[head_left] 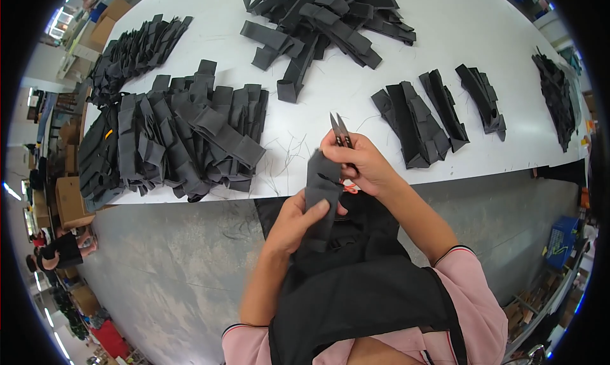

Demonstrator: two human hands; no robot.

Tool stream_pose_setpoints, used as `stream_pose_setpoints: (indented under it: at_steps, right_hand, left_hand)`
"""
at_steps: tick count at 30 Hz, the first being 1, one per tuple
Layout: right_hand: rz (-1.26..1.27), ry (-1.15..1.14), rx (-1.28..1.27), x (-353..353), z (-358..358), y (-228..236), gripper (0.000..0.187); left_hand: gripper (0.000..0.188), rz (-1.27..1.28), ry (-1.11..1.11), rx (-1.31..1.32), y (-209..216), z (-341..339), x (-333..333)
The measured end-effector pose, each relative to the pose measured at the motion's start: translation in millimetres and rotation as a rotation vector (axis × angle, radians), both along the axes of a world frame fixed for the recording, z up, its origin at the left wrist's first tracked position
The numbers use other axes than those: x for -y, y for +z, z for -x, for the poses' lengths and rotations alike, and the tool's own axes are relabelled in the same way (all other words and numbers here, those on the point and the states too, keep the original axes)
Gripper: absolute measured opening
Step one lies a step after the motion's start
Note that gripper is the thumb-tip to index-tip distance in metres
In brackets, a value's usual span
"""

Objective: Trimming excess material from small black manufactured parts using a hand-held cutter.

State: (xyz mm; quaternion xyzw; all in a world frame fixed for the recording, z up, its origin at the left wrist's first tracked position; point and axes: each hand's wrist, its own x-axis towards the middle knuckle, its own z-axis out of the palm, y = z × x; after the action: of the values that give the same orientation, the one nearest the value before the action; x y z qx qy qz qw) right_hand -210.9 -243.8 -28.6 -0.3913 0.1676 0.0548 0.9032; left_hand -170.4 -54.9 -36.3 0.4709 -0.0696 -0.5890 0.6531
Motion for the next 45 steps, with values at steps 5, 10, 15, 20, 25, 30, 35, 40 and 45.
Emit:
stream_pose_setpoints:
  at_steps: [5, 10, 15, 20, 25, 30, 35, 40, 45]
  right_hand:
    - [1.188, -0.402, 0.137, -21, 30, -7, 0.028]
    - [1.468, -0.288, 0.268, -26, 58, 4, 0.029]
    - [1.587, -0.256, 0.333, -26, 52, 2, 0.03]
    - [1.749, -0.252, 0.406, -28, 52, -2, 0.029]
    - [1.612, -0.391, 0.4, -30, 53, -2, 0.028]
    - [1.399, -0.303, 0.245, -33, 56, 1, 0.024]
    - [0.9, -0.291, 0.116, -31, 63, -8, 0.022]
    - [0.701, -0.262, 0.14, -37, 58, -9, 0.022]
    - [0.413, -0.263, 0.032, -40, 57, -6, 0.021]
  left_hand:
    - [0.028, -0.094, 0.222, -0.03, 7, 13, 7]
    - [0.03, -0.157, 0.299, -0.006, 18, 7, 11]
    - [0.028, -0.138, 0.288, 0.022, 23, 12, 15]
    - [0.027, -0.112, 0.287, 0.02, 24, 13, 13]
    - [0.026, -0.123, 0.302, 0.018, 22, 15, 11]
    - [0.025, -0.132, 0.317, 0.005, 24, 16, 13]
    - [0.025, -0.068, 0.364, -0.096, 23, 14, 12]
    - [0.025, 0.02, 0.35, -0.239, 22, 15, 11]
    - [0.026, 0.068, 0.342, -0.291, 21, 16, 11]
